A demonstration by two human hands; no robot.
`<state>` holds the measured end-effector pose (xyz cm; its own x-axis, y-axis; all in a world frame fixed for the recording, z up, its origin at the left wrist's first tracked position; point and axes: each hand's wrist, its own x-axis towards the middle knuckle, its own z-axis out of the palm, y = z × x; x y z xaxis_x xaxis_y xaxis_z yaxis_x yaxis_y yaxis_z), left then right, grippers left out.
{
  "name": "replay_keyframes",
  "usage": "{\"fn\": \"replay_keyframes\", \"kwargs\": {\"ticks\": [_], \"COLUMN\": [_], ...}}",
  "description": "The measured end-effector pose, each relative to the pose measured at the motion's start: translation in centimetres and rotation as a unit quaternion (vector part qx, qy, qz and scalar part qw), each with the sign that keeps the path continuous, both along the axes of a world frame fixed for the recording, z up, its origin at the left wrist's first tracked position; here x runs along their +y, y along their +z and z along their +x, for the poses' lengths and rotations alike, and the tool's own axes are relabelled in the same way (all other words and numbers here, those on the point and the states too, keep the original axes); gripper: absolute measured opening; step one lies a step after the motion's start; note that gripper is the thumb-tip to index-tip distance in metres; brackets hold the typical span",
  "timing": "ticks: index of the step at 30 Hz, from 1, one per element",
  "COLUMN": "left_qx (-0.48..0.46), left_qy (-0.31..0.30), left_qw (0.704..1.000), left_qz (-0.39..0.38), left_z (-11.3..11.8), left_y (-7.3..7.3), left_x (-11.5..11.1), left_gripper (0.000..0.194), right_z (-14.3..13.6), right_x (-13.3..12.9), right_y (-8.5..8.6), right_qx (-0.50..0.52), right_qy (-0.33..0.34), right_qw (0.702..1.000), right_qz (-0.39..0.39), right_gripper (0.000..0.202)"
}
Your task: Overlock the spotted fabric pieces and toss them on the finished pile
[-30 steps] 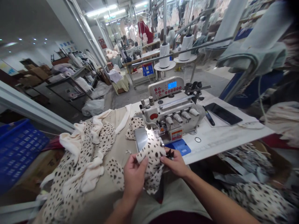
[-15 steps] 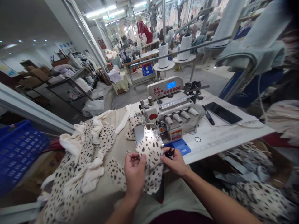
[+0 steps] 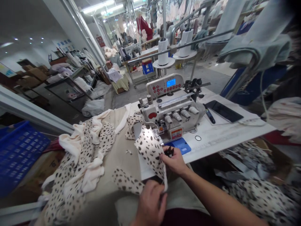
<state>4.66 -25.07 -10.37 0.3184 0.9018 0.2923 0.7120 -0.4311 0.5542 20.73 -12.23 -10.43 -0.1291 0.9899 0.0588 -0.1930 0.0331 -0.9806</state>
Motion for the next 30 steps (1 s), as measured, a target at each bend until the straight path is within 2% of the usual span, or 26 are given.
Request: {"fn": "replay_keyframes", "kwargs": {"ticks": [2, 4, 6, 7, 9, 11, 13, 16, 21, 30], "left_qx": [0.111, 0.21, 0.229, 0.204, 0.105, 0.015, 0.007, 0.07, 0.119, 0.119], "left_qy": [-0.085, -0.152, -0.197, -0.202, -0.175, -0.11, -0.046, 0.014, 0.025, -0.002], "left_qw": [0.989, 0.958, 0.943, 0.951, 0.979, 0.988, 0.982, 0.98, 0.973, 0.968], "left_qz": [-0.057, -0.125, -0.138, -0.116, -0.018, 0.109, 0.18, 0.185, 0.194, 0.22], "left_z": [1.3, 2.1, 2.4, 2.4, 1.9, 1.4, 0.9, 0.6, 0.5, 1.1], "left_y": [-1.2, -1.4, -0.6, 0.3, 2.4, 4.9, 7.0, 8.8, 8.8, 8.2], "left_x": [0.1, 0.6, 1.3, 1.8, 2.9, 4.6, 6.4, 9.0, 10.6, 9.8], "left_gripper": [0.037, 0.041, 0.033, 0.027, 0.023, 0.032, 0.034, 0.03, 0.024, 0.026], "right_z": [0.3, 0.6, 1.0, 1.1, 1.3, 1.4, 1.4, 1.2, 0.8, 0.6], "right_x": [0.2, 0.4, 0.5, 0.4, 0.2, -0.1, -0.3, -0.3, -0.2, -0.2], "right_y": [0.1, 0.2, 0.2, 0.1, 0.0, -0.1, 0.0, 0.1, -0.1, -0.1], "right_qx": [0.004, 0.009, 0.015, 0.018, 0.025, 0.033, 0.039, 0.039, 0.024, 0.01], "right_qy": [0.012, 0.031, 0.055, 0.064, 0.073, 0.072, 0.07, 0.063, 0.036, 0.029], "right_qw": [1.0, 0.999, 0.998, 0.998, 0.997, 0.997, 0.997, 0.997, 0.999, 0.998], "right_qz": [0.002, 0.004, 0.001, -0.001, -0.004, -0.004, -0.003, 0.002, 0.015, 0.047], "right_gripper": [0.015, 0.018, 0.022, 0.025, 0.03, 0.035, 0.037, 0.038, 0.038, 0.033]}}
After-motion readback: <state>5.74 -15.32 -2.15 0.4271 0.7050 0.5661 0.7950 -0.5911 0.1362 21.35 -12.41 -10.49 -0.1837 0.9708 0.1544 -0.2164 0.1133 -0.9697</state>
